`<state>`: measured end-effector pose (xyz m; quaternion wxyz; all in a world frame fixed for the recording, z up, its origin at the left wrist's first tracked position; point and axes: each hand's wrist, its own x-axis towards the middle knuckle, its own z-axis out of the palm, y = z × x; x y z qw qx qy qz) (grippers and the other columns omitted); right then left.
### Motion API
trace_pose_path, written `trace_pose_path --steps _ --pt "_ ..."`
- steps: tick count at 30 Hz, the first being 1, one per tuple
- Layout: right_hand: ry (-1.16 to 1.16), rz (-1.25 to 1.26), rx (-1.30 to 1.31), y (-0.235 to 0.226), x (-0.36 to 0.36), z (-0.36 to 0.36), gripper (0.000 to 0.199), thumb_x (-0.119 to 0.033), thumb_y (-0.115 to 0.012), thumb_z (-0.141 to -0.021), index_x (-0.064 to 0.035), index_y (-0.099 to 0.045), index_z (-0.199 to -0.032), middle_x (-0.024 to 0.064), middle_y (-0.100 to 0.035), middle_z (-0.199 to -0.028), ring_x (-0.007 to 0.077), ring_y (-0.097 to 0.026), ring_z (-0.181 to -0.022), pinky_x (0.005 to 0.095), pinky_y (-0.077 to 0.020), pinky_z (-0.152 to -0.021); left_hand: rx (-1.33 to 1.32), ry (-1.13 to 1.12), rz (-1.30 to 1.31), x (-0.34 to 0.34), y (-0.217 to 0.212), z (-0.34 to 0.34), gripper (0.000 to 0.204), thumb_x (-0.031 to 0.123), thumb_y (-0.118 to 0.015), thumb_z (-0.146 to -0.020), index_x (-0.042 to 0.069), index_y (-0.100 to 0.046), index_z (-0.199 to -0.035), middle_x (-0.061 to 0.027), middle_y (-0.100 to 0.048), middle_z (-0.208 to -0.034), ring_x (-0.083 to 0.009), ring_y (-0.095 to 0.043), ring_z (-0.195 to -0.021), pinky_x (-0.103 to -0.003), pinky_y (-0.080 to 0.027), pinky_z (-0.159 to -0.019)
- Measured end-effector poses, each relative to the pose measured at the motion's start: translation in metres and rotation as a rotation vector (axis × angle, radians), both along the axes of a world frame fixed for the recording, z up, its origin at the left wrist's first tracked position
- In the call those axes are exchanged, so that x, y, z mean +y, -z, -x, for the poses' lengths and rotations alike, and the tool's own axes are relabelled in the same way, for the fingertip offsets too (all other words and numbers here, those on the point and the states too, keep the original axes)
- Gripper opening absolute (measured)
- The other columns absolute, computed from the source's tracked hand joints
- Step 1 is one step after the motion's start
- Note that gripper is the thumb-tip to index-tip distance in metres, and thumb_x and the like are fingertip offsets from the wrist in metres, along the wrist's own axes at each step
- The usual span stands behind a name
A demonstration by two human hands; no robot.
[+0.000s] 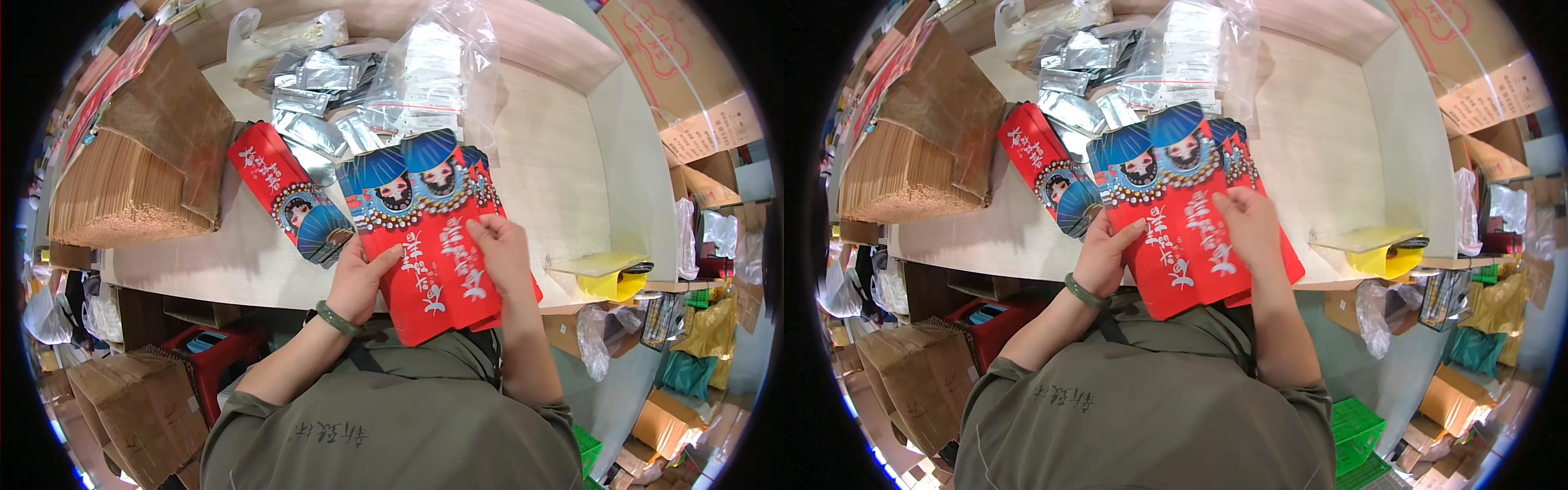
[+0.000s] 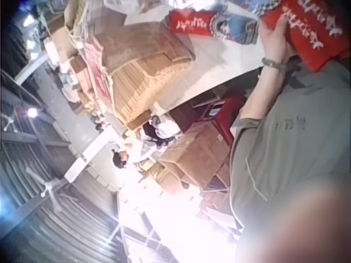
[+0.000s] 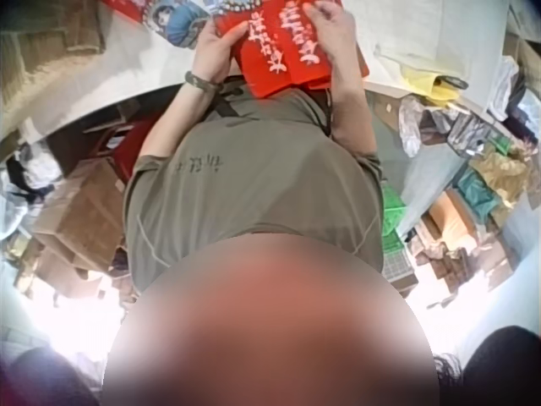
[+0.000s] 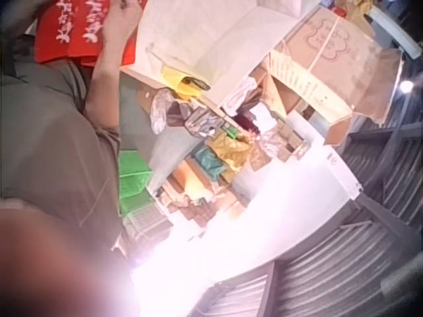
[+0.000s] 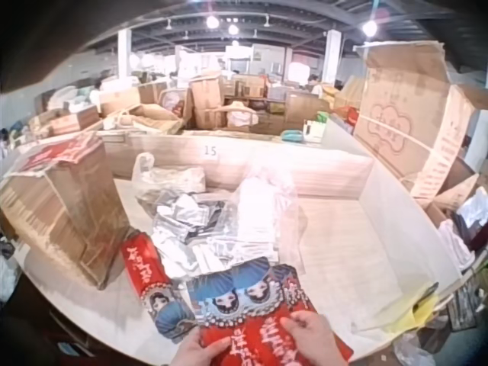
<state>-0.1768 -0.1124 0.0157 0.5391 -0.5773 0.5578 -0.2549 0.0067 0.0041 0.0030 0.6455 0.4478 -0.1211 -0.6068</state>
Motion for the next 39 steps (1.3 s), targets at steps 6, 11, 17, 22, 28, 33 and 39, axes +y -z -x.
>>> trace_pose_path --steps 6,11,17,22,28,33,39 --pt "0.021 1.094 0.605 0.003 -0.004 0.000 0.019 -0.020 -0.067 -0.085 -0.0018 -0.063 -0.088 -0.0014 -0.054 -0.066 0.0060 -0.053 -0.066 0.0219 -0.0434 -0.061 0.001 -0.052 -0.007 -0.001 -0.004 -0.002 0.036 0.003 -0.063 -0.086 0.001 -0.048 -0.118 -0.0093 -0.061 -0.113 -0.0153 -0.060 -0.101 -0.030 -0.049 -0.088" --pt "-0.263 0.028 0.032 -0.007 0.023 -0.024 0.019 -0.018 -0.068 -0.085 -0.0008 -0.062 -0.082 -0.0030 -0.055 -0.068 0.0042 -0.049 -0.064 0.0201 -0.0416 -0.059 0.001 0.012 -0.001 0.000 -0.008 0.005 0.037 0.005 -0.063 -0.087 0.000 -0.047 -0.119 -0.0099 -0.061 -0.113 -0.0151 -0.060 -0.102 -0.030 -0.048 -0.089" --pt "-0.297 -0.070 -0.159 -0.003 0.019 -0.015 0.018 -0.013 -0.062 -0.090 0.0000 -0.059 -0.077 -0.0053 -0.055 -0.070 0.0012 -0.047 -0.064 0.0189 -0.0399 -0.056 0.060 0.021 0.030 0.002 -0.004 0.000 0.035 0.006 -0.063 -0.087 0.001 -0.047 -0.118 -0.0090 -0.062 -0.113 -0.0150 -0.060 -0.102 -0.031 -0.048 -0.089" --pt "-0.212 -0.119 -0.135 0.002 0.018 -0.014 0.017 -0.013 -0.062 -0.089 -0.0008 -0.061 -0.078 -0.0062 -0.053 -0.068 0.0003 -0.044 -0.062 0.0188 -0.0377 -0.054 0.031 0.016 0.022 0.003 0.003 0.000 0.035 0.006 -0.063 -0.087 0.001 -0.047 -0.118 -0.0089 -0.061 -0.113 -0.0151 -0.060 -0.101 -0.031 -0.048 -0.088" --pt "0.032 0.028 0.077 0.003 -0.002 -0.002 0.016 -0.014 -0.067 -0.085 -0.0003 -0.060 -0.089 -0.0051 -0.051 -0.064 0.0019 -0.045 -0.061 0.0197 -0.0385 -0.055 0.028 -0.051 -0.027 0.003 0.000 -0.001 0.035 0.004 -0.063 -0.087 0.001 -0.047 -0.118 -0.0094 -0.061 -0.113 -0.0154 -0.061 -0.099 -0.030 -0.050 -0.086" --pt "-0.048 0.707 0.426 -0.008 0.010 -0.014 0.024 -0.019 -0.070 -0.083 0.0007 -0.060 -0.091 -0.0016 -0.052 -0.065 0.0071 -0.051 -0.064 0.0209 -0.0425 -0.061 0.021 -0.081 -0.044 0.004 -0.002 -0.001 0.035 0.003 -0.063 -0.087 0.001 -0.047 -0.118 -0.0099 -0.061 -0.112 -0.0155 -0.061 -0.098 -0.030 -0.051 -0.085" --pt "-0.217 0.001 -0.099 0.003 0.025 -0.023 0.019 -0.015 -0.067 -0.086 -0.0025 -0.057 -0.077 -0.0051 -0.051 -0.067 0.0023 -0.045 -0.063 0.0193 -0.0370 -0.055 0.006 -0.025 -0.019 0.001 -0.003 0.005 0.035 0.005 -0.063 -0.087 0.000 -0.047 -0.117 -0.0096 -0.061 -0.112 -0.0150 -0.061 -0.099 -0.030 -0.050 -0.086"
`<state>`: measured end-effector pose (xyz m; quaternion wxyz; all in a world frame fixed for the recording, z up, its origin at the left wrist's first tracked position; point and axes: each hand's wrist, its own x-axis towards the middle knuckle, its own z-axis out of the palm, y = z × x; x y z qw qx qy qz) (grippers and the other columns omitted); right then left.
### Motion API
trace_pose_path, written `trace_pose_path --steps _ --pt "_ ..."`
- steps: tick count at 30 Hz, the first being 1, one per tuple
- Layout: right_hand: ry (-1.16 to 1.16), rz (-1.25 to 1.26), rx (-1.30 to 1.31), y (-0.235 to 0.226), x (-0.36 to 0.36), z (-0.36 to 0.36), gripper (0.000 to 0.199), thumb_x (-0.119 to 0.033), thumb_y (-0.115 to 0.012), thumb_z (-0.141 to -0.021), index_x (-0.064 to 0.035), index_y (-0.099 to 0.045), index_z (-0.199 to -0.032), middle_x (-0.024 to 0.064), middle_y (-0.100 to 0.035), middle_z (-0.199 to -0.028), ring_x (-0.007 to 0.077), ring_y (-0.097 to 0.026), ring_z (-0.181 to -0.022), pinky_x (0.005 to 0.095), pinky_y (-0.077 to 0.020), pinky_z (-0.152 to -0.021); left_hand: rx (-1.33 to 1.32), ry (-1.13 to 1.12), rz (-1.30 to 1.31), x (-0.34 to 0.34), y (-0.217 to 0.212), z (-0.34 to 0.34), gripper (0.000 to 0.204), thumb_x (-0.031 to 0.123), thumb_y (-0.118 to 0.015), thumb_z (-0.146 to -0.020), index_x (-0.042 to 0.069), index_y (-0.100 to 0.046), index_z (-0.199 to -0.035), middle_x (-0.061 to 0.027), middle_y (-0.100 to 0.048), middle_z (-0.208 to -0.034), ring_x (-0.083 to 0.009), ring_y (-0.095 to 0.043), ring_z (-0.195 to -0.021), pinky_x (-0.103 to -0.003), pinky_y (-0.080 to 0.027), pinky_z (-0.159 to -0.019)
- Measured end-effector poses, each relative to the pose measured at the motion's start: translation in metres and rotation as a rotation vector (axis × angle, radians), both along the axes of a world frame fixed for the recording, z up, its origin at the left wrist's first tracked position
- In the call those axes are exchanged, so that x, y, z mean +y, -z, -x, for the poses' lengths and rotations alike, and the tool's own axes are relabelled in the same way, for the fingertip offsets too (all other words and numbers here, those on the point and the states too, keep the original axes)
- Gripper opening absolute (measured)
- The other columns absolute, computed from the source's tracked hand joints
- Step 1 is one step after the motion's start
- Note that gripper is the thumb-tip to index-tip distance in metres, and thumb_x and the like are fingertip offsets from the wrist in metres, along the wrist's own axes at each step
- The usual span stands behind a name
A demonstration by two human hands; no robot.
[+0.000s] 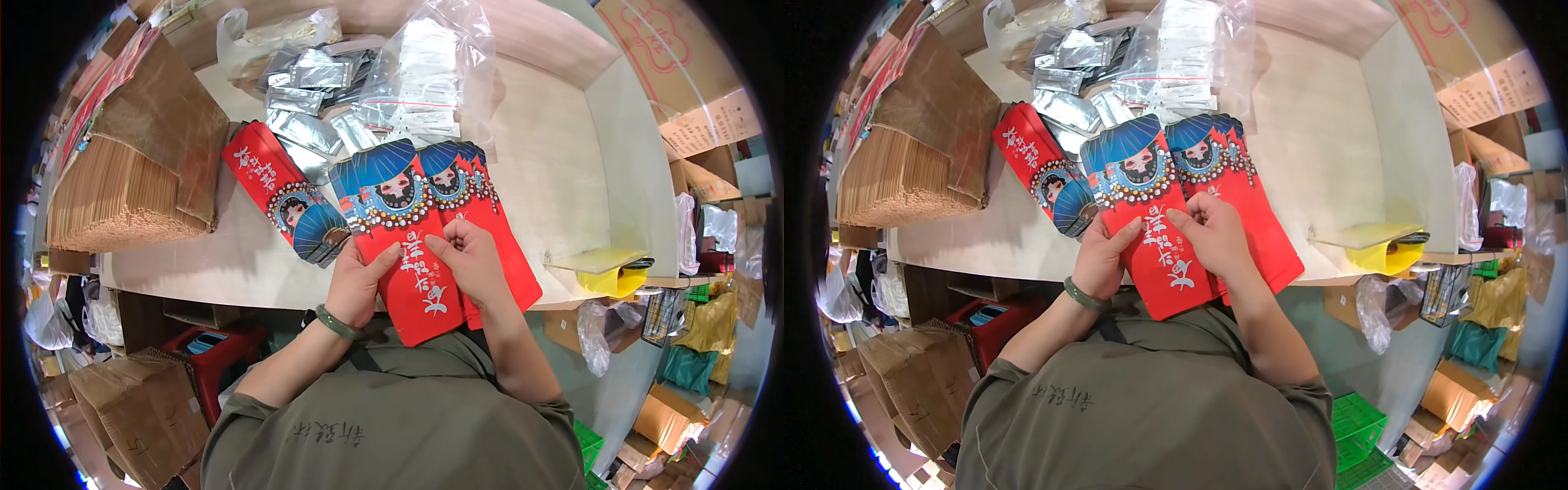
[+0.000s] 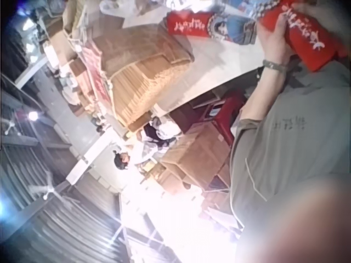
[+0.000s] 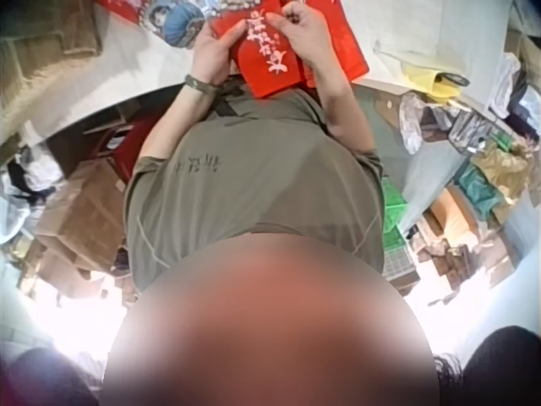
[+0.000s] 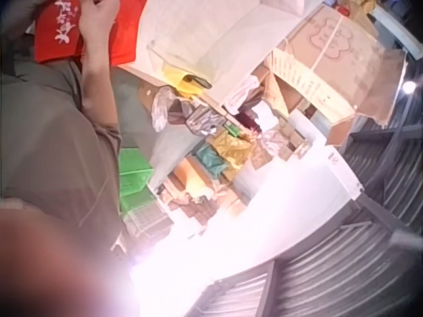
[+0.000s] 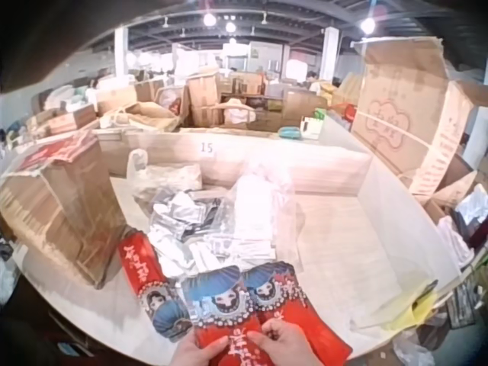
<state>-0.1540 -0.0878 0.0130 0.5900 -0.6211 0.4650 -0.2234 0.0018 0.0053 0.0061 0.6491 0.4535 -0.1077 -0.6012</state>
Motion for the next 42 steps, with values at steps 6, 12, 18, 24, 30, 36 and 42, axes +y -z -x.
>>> trace_pose_path --steps 6,12,18,24,30,36,42 --pt "0.017 -0.099 -0.028 0.001 -0.006 0.006 0.016 -0.013 -0.063 -0.089 -0.0017 -0.059 -0.079 -0.0062 -0.051 -0.068 0.0008 -0.040 -0.060 0.0196 -0.0337 -0.052 0.015 -0.009 0.017 0.002 0.002 -0.001 0.035 0.007 -0.064 -0.087 0.000 -0.048 -0.118 -0.0097 -0.061 -0.113 -0.0148 -0.060 -0.099 -0.029 -0.049 -0.086" --pt "0.256 0.505 0.353 0.011 -0.030 0.020 0.018 -0.018 -0.066 -0.087 -0.0005 -0.063 -0.088 -0.0029 -0.055 -0.068 0.0029 -0.046 -0.060 0.0192 -0.0400 -0.056 0.030 -0.066 -0.006 0.000 0.002 -0.001 0.036 0.006 -0.063 -0.087 0.000 -0.047 -0.119 -0.0101 -0.061 -0.113 -0.0161 -0.061 -0.098 -0.030 -0.051 -0.084" --pt "0.064 0.192 0.177 -0.010 0.003 -0.005 0.019 -0.018 -0.070 -0.083 -0.0028 -0.061 -0.088 -0.0036 -0.052 -0.065 0.0046 -0.047 -0.061 0.0191 -0.0405 -0.058 0.041 -0.068 -0.006 0.001 0.000 0.000 0.036 0.005 -0.063 -0.087 0.000 -0.046 -0.119 -0.0103 -0.061 -0.112 -0.0163 -0.062 -0.096 -0.030 -0.051 -0.084" --pt "-0.010 0.016 -0.007 -0.001 0.000 -0.002 0.014 -0.012 -0.066 -0.086 -0.0016 -0.059 -0.079 -0.0053 -0.053 -0.068 0.0010 -0.043 -0.061 0.0180 -0.0364 -0.054 0.024 -0.040 0.002 0.003 0.002 0.000 0.035 0.010 -0.062 -0.089 0.000 -0.046 -0.119 -0.0096 -0.061 -0.112 -0.0152 -0.061 -0.098 -0.030 -0.050 -0.085" --pt "0.182 -0.043 -0.004 -0.001 -0.011 0.006 0.014 -0.011 -0.063 -0.088 0.0025 -0.062 -0.086 -0.0031 -0.055 -0.066 0.0021 -0.046 -0.060 0.0196 -0.0377 -0.054 0.020 -0.066 0.020 0.004 0.007 0.001 0.033 0.011 -0.060 -0.090 0.000 -0.047 -0.119 -0.0091 -0.061 -0.113 -0.0145 -0.061 -0.098 -0.030 -0.050 -0.085" --pt "0.244 0.774 0.435 0.014 -0.028 0.024 0.023 -0.018 -0.069 -0.082 0.0012 -0.059 -0.092 0.0049 -0.057 -0.068 0.0139 -0.053 -0.060 0.0277 -0.0441 -0.057 0.051 -0.074 -0.007 0.001 0.004 -0.001 0.034 0.010 -0.061 -0.090 0.000 -0.046 -0.119 -0.0097 -0.061 -0.113 -0.0149 -0.061 -0.098 -0.030 -0.051 -0.084" --pt "-0.029 0.100 0.136 -0.008 0.004 -0.005 0.017 -0.014 -0.069 -0.083 -0.0026 -0.057 -0.081 -0.0026 -0.051 -0.064 0.0048 -0.045 -0.058 0.0214 -0.0378 -0.054 0.025 -0.062 0.015 0.000 0.003 0.001 0.034 0.010 -0.061 -0.090 0.000 -0.046 -0.120 -0.0100 -0.061 -0.113 -0.0155 -0.061 -0.098 -0.030 -0.051 -0.084"
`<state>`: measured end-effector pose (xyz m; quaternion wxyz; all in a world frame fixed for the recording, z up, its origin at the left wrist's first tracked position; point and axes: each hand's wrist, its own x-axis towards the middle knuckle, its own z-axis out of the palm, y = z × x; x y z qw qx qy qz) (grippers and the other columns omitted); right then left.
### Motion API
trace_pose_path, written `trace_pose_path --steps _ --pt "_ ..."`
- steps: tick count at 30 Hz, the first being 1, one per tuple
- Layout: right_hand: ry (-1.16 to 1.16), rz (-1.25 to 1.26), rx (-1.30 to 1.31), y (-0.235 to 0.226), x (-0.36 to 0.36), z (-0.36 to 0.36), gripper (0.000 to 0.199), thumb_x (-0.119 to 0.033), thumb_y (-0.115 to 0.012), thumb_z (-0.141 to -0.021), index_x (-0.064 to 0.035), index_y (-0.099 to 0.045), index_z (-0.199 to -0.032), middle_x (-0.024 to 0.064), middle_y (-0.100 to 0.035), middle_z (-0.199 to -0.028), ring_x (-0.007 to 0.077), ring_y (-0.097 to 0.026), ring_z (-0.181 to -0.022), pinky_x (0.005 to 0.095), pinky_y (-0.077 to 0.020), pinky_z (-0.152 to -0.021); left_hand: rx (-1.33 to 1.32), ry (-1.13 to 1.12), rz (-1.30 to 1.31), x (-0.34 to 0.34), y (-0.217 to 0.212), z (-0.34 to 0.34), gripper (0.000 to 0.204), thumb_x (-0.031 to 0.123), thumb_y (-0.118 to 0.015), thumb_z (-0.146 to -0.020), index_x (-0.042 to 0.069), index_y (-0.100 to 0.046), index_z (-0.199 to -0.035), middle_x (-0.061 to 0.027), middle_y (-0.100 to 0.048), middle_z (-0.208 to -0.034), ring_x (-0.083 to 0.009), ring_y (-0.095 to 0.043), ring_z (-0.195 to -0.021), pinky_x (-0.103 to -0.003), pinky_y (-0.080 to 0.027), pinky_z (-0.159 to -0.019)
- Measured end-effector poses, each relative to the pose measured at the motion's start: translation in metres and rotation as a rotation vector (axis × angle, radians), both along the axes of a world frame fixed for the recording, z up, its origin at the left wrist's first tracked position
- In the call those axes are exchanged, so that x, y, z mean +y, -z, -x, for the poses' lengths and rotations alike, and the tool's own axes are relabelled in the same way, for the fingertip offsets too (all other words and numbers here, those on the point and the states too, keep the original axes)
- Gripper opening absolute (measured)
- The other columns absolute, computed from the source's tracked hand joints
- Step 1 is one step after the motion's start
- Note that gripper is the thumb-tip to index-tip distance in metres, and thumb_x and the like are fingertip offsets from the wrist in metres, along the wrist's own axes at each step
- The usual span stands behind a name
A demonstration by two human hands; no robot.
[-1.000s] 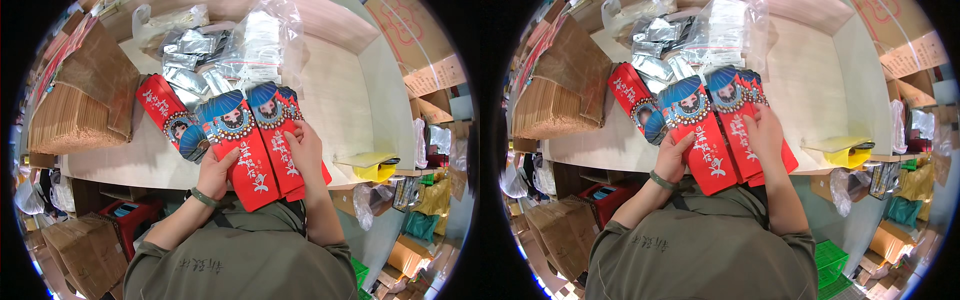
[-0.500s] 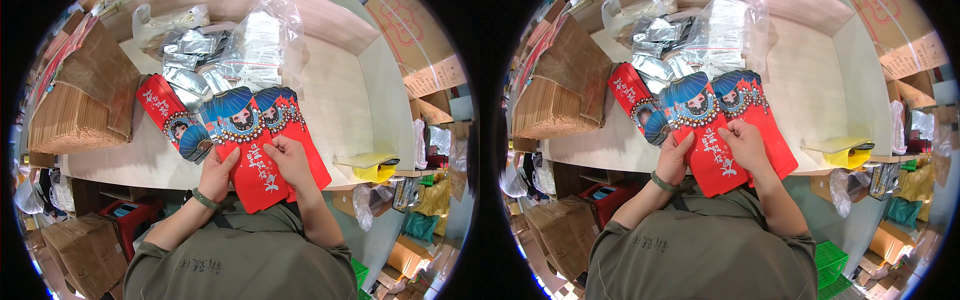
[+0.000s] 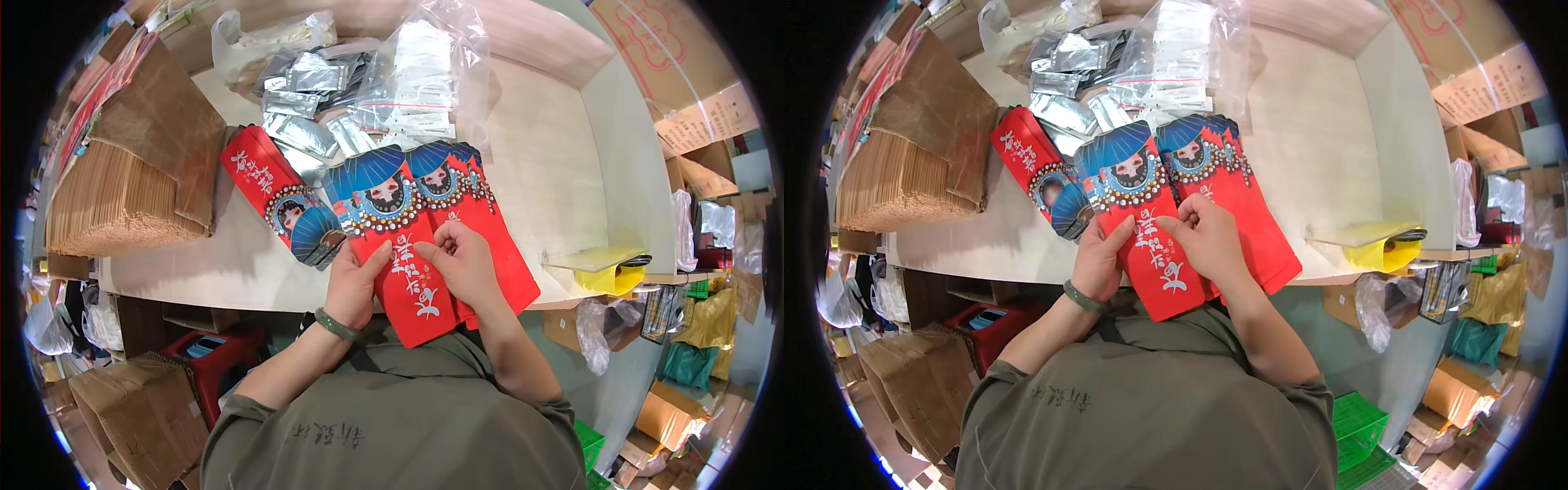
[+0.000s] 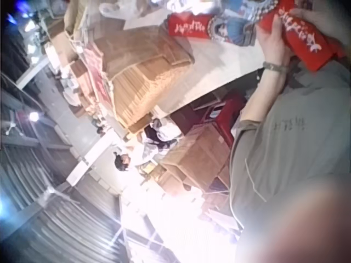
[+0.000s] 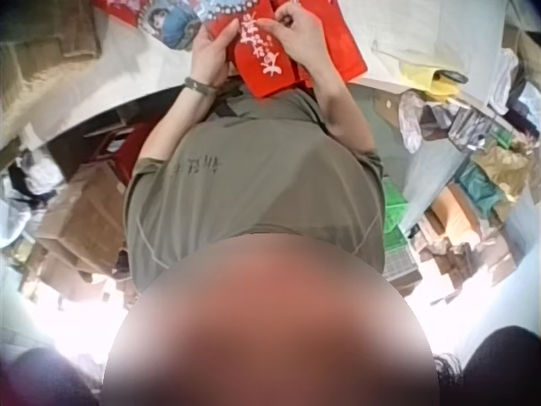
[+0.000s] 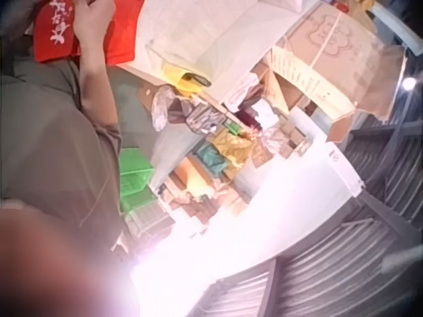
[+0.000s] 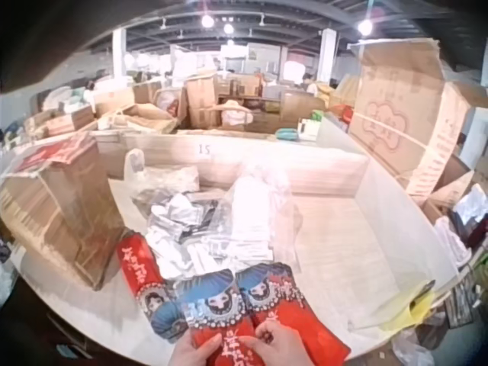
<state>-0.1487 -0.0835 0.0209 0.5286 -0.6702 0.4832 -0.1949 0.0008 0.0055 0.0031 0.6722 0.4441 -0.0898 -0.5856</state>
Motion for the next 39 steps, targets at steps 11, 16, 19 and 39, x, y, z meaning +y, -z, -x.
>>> trace_pose_path --steps 11,16,19,39 --pt "0.223 -0.016 -0.111 0.005 -0.016 0.013 0.012 -0.010 -0.062 -0.088 0.0011 -0.063 -0.084 -0.0063 -0.053 -0.067 0.0003 -0.043 -0.061 0.0183 -0.0358 -0.054 0.011 0.005 -0.006 0.002 0.006 -0.001 0.031 0.013 -0.058 -0.092 0.001 -0.047 -0.118 -0.0082 -0.061 -0.112 -0.0138 -0.062 -0.096 -0.028 -0.051 -0.082" --pt "0.224 0.717 0.283 0.017 -0.037 0.026 0.018 -0.016 -0.063 -0.086 0.0016 -0.061 -0.090 0.0057 -0.054 -0.066 0.0105 -0.050 -0.060 0.0271 -0.0422 -0.057 0.012 -0.018 -0.027 0.002 0.002 -0.001 0.031 0.012 -0.058 -0.092 0.001 -0.047 -0.119 -0.0082 -0.062 -0.112 -0.0141 -0.062 -0.096 -0.029 -0.051 -0.082" --pt "0.154 0.672 0.168 0.012 -0.022 0.019 0.018 -0.017 -0.064 -0.086 0.0010 -0.060 -0.088 0.0039 -0.055 -0.068 0.0086 -0.051 -0.062 0.0257 -0.0422 -0.057 0.007 -0.022 -0.015 0.000 0.001 -0.001 0.032 0.012 -0.059 -0.091 0.001 -0.047 -0.119 -0.0081 -0.062 -0.112 -0.0142 -0.062 -0.096 -0.029 -0.051 -0.083" --pt "0.229 0.626 0.298 0.030 -0.038 0.034 0.015 -0.013 -0.065 -0.085 0.0014 -0.062 -0.088 0.0006 -0.056 -0.069 0.0067 -0.050 -0.063 0.0209 -0.0417 -0.060 0.044 -0.017 -0.013 0.002 0.002 -0.001 0.029 0.013 -0.057 -0.093 0.002 -0.047 -0.118 -0.0078 -0.061 -0.112 -0.0135 -0.062 -0.096 -0.028 -0.051 -0.082"
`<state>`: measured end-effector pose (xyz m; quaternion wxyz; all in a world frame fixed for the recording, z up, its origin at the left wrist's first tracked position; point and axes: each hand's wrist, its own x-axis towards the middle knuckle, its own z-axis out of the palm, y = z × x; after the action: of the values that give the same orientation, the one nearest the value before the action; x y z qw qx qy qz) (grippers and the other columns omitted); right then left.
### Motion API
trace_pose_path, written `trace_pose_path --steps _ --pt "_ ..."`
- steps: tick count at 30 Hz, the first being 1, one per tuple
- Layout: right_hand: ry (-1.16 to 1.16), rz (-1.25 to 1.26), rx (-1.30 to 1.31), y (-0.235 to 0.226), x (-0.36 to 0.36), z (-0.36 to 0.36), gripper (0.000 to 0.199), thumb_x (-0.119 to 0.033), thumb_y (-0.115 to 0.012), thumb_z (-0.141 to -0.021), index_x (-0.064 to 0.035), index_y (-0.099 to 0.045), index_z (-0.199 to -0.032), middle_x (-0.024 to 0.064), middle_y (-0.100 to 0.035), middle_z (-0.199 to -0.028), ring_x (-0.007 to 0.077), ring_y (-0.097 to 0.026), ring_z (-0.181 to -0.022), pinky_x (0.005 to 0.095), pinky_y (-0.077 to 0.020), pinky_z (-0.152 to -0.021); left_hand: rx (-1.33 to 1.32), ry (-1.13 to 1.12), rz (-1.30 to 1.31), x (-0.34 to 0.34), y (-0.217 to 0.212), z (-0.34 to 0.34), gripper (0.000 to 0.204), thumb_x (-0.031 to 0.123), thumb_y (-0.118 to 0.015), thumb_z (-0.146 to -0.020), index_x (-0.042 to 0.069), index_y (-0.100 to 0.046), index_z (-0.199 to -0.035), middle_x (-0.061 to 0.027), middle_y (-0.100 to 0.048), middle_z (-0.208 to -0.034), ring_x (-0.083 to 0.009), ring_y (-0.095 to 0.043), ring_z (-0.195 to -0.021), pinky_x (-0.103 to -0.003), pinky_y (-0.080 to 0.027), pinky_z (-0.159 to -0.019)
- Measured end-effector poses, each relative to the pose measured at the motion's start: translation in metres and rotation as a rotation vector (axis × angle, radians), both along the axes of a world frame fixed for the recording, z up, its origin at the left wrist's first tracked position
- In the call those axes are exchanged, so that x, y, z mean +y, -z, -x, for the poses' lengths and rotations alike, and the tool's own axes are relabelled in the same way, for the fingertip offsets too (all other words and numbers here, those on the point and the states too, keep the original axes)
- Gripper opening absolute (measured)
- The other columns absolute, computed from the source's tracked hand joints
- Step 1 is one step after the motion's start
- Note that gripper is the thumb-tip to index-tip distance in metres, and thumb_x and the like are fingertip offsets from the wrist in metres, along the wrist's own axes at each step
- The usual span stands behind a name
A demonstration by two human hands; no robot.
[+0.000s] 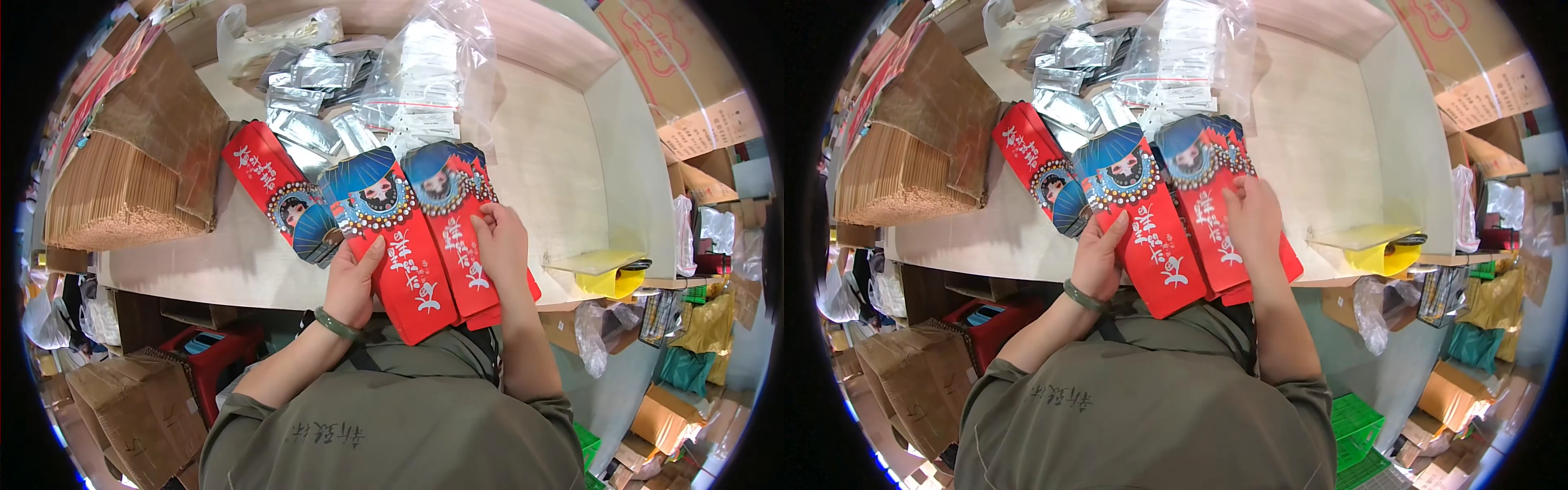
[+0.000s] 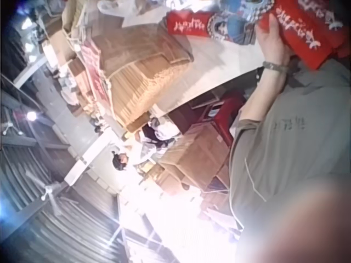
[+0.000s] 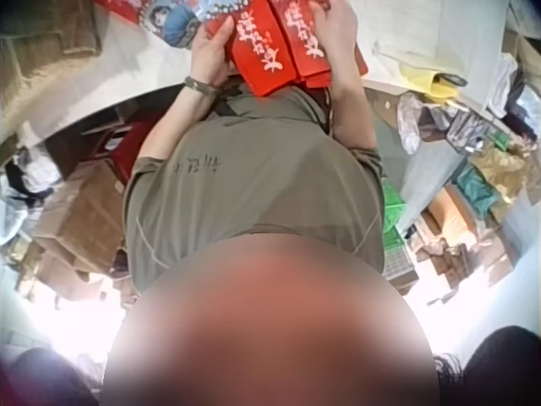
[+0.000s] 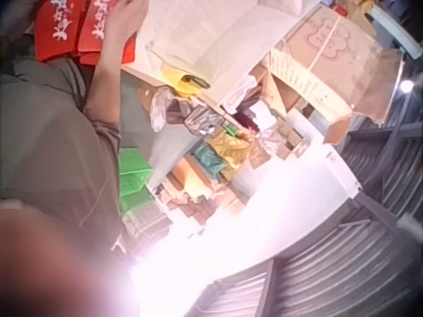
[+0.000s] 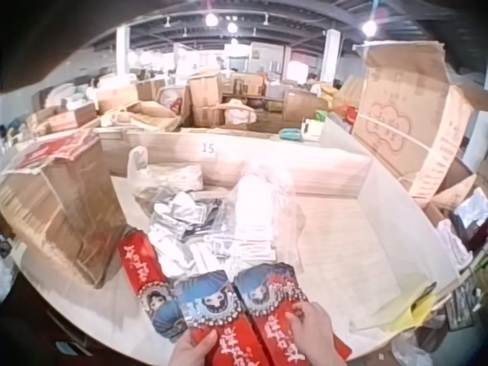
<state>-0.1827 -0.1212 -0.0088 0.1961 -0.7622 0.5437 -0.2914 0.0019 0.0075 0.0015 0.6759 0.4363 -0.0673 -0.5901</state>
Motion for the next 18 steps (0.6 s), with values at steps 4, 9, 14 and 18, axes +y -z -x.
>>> trace_pose_path --steps 4,9,14,18 --pt "-0.104 -0.302 -0.227 -0.027 0.025 -0.025 0.017 -0.015 -0.068 -0.083 0.0003 -0.061 -0.087 -0.0005 -0.054 -0.066 0.0072 -0.050 -0.062 0.0216 -0.0419 -0.058 -0.004 -0.009 0.000 0.000 0.001 0.000 0.031 0.013 -0.058 -0.092 0.001 -0.047 -0.118 -0.0082 -0.061 -0.113 -0.0141 -0.062 -0.097 -0.029 -0.051 -0.083" --pt "-0.224 -0.712 -0.426 -0.027 0.032 -0.033 0.011 -0.011 -0.067 -0.085 -0.0012 -0.061 -0.083 -0.0040 -0.056 -0.069 0.0032 -0.048 -0.063 0.0190 -0.0402 -0.058 -0.045 0.037 0.011 0.001 0.003 0.002 0.031 0.014 -0.058 -0.092 0.001 -0.046 -0.118 -0.0085 -0.061 -0.113 -0.0145 -0.061 -0.098 -0.029 -0.050 -0.084" --pt "-0.203 -0.822 -0.586 -0.022 0.029 -0.028 0.008 -0.009 -0.065 -0.086 -0.0009 -0.063 -0.084 -0.0045 -0.057 -0.071 0.0028 -0.048 -0.064 0.0184 -0.0397 -0.057 0.000 0.022 0.029 0.002 0.001 0.004 0.031 0.016 -0.058 -0.092 0.002 -0.047 -0.116 -0.0083 -0.061 -0.112 -0.0140 -0.061 -0.098 -0.029 -0.050 -0.084" --pt "-0.093 -0.625 -0.470 -0.026 0.019 -0.021 0.013 -0.011 -0.065 -0.086 0.0021 -0.065 -0.090 -0.0024 -0.060 -0.074 0.0039 -0.050 -0.063 0.0201 -0.0417 -0.058 -0.021 0.017 0.022 0.003 0.004 0.004 0.030 0.015 -0.058 -0.092 0.001 -0.047 -0.117 -0.0082 -0.061 -0.112 -0.0138 -0.061 -0.097 -0.029 -0.050 -0.083"
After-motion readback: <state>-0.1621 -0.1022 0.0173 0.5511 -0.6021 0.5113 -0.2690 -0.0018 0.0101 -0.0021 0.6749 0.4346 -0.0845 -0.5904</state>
